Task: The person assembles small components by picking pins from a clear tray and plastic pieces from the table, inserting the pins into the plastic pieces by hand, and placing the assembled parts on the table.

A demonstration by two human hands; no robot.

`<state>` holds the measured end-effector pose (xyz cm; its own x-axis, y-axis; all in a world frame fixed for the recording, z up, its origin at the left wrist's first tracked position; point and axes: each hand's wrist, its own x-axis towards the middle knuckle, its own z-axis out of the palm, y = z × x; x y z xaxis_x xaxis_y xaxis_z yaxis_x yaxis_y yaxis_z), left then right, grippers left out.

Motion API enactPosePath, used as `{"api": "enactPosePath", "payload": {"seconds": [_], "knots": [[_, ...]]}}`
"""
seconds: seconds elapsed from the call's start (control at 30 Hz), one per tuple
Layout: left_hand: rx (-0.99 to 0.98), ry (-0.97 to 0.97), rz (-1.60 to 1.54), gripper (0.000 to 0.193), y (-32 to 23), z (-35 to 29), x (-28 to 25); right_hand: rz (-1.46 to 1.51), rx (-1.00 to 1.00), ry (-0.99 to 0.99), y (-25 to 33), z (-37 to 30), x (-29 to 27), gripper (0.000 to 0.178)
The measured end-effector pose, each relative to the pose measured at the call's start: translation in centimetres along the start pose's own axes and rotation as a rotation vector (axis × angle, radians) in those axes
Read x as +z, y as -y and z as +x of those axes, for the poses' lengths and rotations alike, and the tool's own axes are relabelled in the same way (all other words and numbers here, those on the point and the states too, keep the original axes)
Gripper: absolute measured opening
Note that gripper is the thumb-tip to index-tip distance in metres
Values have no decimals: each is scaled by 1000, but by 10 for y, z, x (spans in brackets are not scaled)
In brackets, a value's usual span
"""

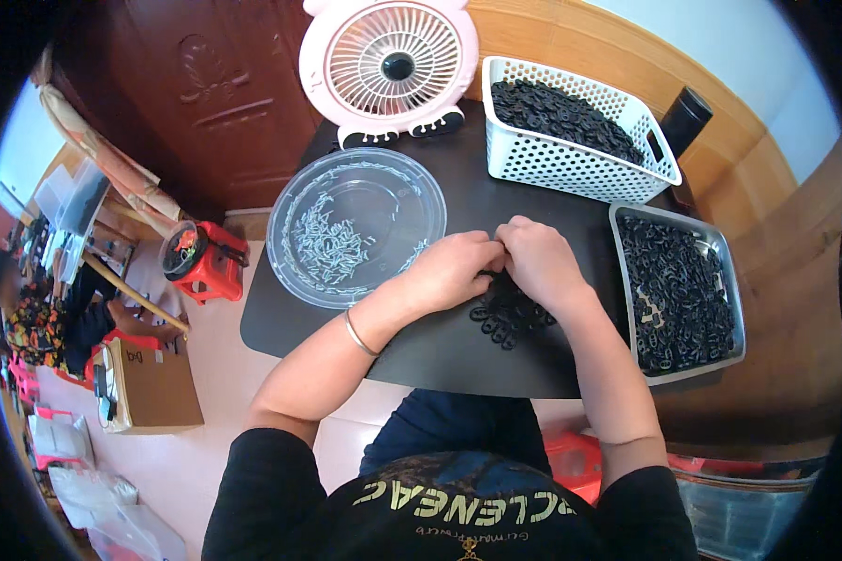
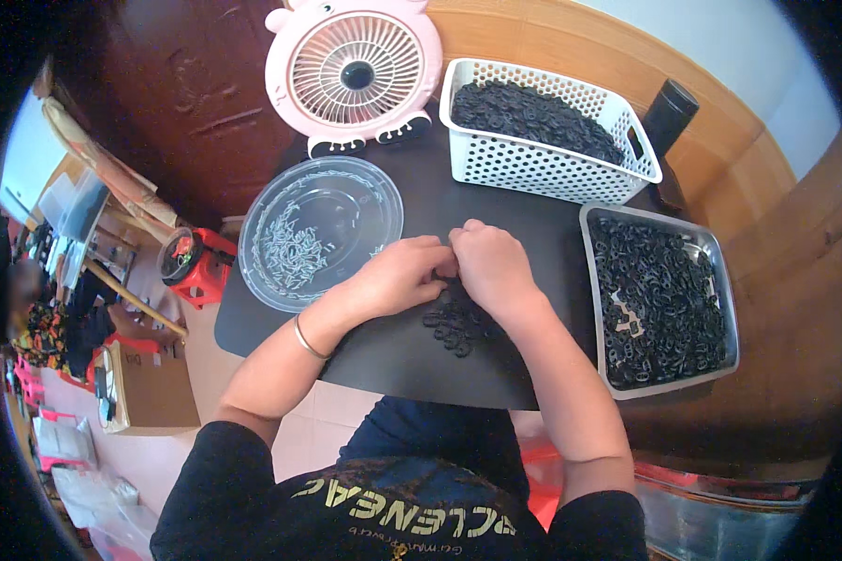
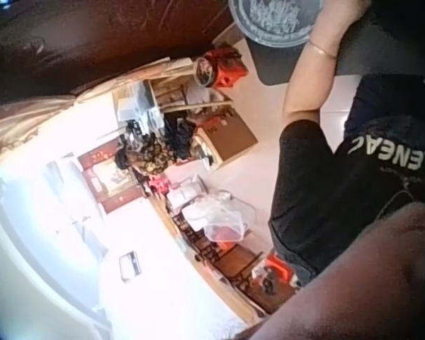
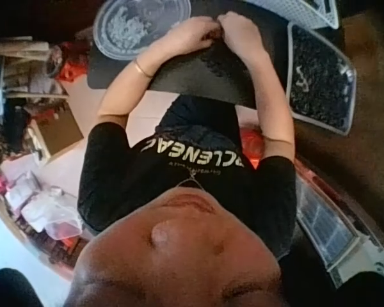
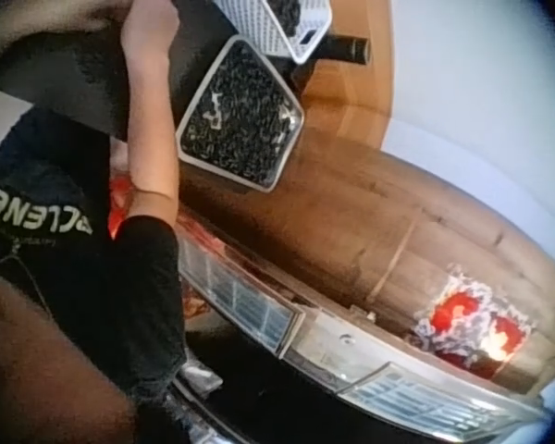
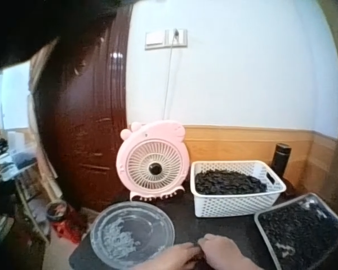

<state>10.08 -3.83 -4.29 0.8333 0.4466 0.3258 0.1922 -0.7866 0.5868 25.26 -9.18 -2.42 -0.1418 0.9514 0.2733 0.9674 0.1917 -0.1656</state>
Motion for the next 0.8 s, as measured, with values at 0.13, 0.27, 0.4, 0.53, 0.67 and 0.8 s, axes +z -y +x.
{"api": "enactPosePath", "payload": {"seconds": [0.13, 0.27, 0.4, 0.53, 0.67, 0.8], "knots": [[30, 0, -13, 15, 3, -1, 1, 126, 141, 167, -7, 6, -3, 9], [-14, 77, -37, 15, -1, 1, -8, 294, 227, 148, -11, 2, 1, 12], [-221, -117, 31, 11, 6, 3, -43, 297, 259, -47, -15, 2, 5, 13], [-316, -322, 483, 11, 33, -1, -77, 428, 182, -219, -20, 5, 12, 13], [-495, -126, 613, 14, 50, -8, -75, 465, 107, -325, -18, 4, 12, 10], [-540, -77, 640, 16, 54, -11, -72, 449, 82, -395, -13, 5, 8, 10]]}}
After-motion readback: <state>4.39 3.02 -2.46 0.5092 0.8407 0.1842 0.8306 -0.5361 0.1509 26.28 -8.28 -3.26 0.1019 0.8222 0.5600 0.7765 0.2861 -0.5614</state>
